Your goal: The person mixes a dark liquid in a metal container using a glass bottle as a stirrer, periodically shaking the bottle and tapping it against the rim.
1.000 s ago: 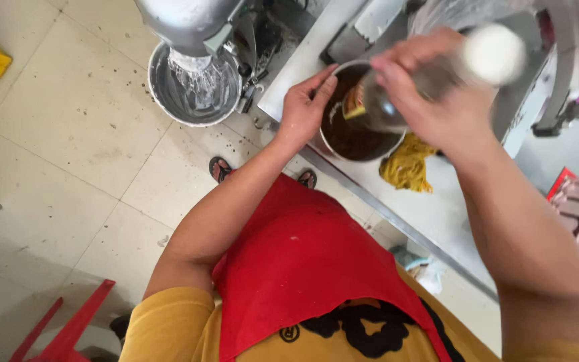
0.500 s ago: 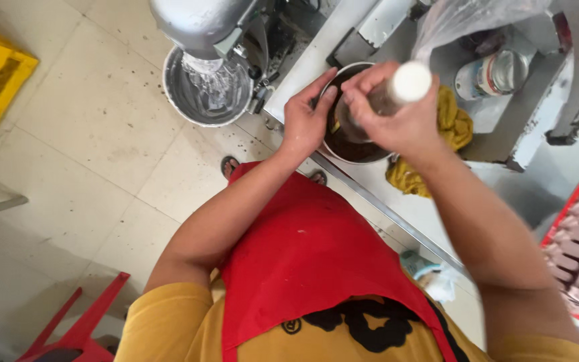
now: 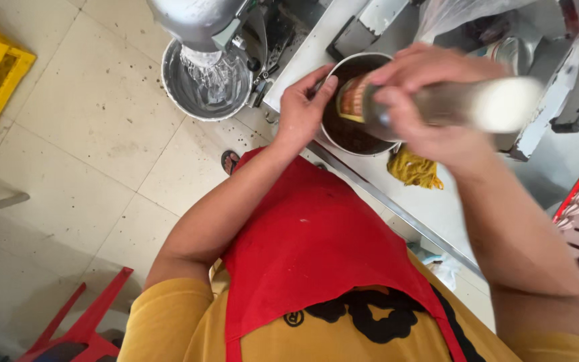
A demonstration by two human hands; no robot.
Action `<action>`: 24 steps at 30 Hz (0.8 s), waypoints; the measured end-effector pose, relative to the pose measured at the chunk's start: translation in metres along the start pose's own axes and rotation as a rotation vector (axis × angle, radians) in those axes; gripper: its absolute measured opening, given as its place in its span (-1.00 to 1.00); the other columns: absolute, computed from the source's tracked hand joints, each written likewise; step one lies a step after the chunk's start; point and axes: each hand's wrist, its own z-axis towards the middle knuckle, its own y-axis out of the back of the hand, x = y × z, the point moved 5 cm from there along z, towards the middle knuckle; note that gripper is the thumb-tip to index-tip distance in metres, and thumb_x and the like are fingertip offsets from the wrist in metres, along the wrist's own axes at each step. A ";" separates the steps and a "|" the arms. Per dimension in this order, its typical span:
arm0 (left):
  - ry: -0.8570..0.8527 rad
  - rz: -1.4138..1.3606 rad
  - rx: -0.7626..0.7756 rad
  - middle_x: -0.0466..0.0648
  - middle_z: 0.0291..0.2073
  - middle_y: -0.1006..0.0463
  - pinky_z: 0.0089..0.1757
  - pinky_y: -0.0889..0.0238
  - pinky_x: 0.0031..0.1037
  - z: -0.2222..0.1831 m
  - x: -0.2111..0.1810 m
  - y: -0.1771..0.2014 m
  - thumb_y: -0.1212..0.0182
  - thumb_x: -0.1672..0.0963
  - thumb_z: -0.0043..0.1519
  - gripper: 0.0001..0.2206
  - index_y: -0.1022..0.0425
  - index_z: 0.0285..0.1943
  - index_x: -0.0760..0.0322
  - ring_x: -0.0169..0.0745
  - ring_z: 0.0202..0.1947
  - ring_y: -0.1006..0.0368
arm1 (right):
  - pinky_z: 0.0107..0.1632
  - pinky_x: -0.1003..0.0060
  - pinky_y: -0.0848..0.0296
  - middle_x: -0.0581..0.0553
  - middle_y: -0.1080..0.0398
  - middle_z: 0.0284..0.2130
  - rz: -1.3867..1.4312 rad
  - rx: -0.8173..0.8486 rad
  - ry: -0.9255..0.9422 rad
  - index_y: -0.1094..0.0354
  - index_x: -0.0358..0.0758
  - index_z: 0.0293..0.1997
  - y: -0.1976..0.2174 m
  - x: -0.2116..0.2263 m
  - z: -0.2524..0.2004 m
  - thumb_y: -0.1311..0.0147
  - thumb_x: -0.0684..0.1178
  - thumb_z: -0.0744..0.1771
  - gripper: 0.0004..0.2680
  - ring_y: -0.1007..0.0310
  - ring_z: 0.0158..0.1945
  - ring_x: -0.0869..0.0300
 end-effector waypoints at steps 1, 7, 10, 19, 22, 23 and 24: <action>0.002 0.001 0.000 0.06 -0.23 -0.68 -0.19 -0.41 -0.50 -0.001 0.003 0.000 -0.22 0.11 0.34 -0.68 -0.55 0.22 0.41 -0.36 -0.29 -0.48 | -0.06 0.30 -0.54 -0.20 -0.51 -0.19 -0.051 0.021 0.066 -0.34 -0.26 -0.15 -0.009 -0.002 0.000 -0.19 -0.24 0.40 -0.92 -0.54 -0.16 0.15; -0.103 -0.062 0.211 0.01 -0.09 -0.74 -0.03 -0.45 -0.52 0.042 0.003 -0.013 -0.17 0.08 0.39 -0.69 -0.58 0.20 0.36 -0.39 -0.12 -0.56 | -0.17 0.38 -0.50 -0.12 -0.46 -0.27 -0.047 -0.097 -0.208 -0.17 -0.27 -0.13 0.014 -0.023 -0.018 -0.21 -0.22 0.41 -0.82 -0.54 -0.20 0.22; -0.104 0.148 0.177 0.00 -0.15 -0.74 -0.06 -0.44 -0.50 0.047 -0.003 -0.008 -0.28 0.08 0.29 -0.71 -0.64 0.08 0.36 -0.37 -0.14 -0.61 | -0.03 0.32 -0.55 -0.22 -0.48 -0.24 -0.193 -0.003 0.114 -0.20 -0.30 -0.06 -0.009 -0.020 -0.019 -0.23 -0.29 0.42 -0.81 -0.59 -0.10 0.11; -0.066 0.054 0.207 -0.03 -0.23 -0.76 -0.14 -0.46 -0.51 0.057 -0.010 -0.013 -0.29 0.04 0.28 -0.68 -0.67 0.04 0.37 -0.43 -0.25 -0.57 | -0.21 0.35 -0.50 -0.26 -0.52 -0.26 -0.243 0.087 0.234 -0.32 -0.30 -0.18 -0.029 0.012 -0.013 -0.26 -0.35 0.33 -0.84 -0.53 -0.26 0.13; 0.101 0.036 0.248 -0.03 -0.30 -0.75 -0.16 -0.52 -0.52 0.052 -0.006 -0.013 -0.27 0.01 0.29 -0.67 -0.70 -0.01 0.37 -0.38 -0.31 -0.63 | -0.05 0.28 -0.54 -0.23 -0.50 -0.24 -0.240 0.018 -0.006 -0.31 -0.32 -0.15 -0.031 -0.007 0.001 -0.29 -0.32 0.38 -0.84 -0.57 -0.12 0.14; -0.039 0.052 0.145 -0.03 -0.28 -0.76 -0.16 -0.49 -0.51 0.048 -0.012 0.000 -0.25 0.01 0.32 -0.67 -0.67 0.02 0.37 -0.39 -0.28 -0.59 | -0.05 0.28 -0.54 -0.23 -0.50 -0.24 -0.234 0.012 -0.011 -0.31 -0.32 -0.15 -0.030 -0.003 -0.002 -0.29 -0.32 0.38 -0.84 -0.57 -0.12 0.14; -0.188 0.051 0.046 -0.03 -0.26 -0.77 -0.16 -0.45 -0.50 0.047 -0.019 0.000 -0.22 0.01 0.35 -0.67 -0.65 0.05 0.37 -0.41 -0.25 -0.54 | -0.10 0.33 -0.53 -0.19 -0.49 -0.23 -0.159 -0.032 -0.066 -0.27 -0.31 -0.17 -0.012 0.001 -0.005 -0.24 -0.30 0.36 -0.85 -0.53 -0.17 0.20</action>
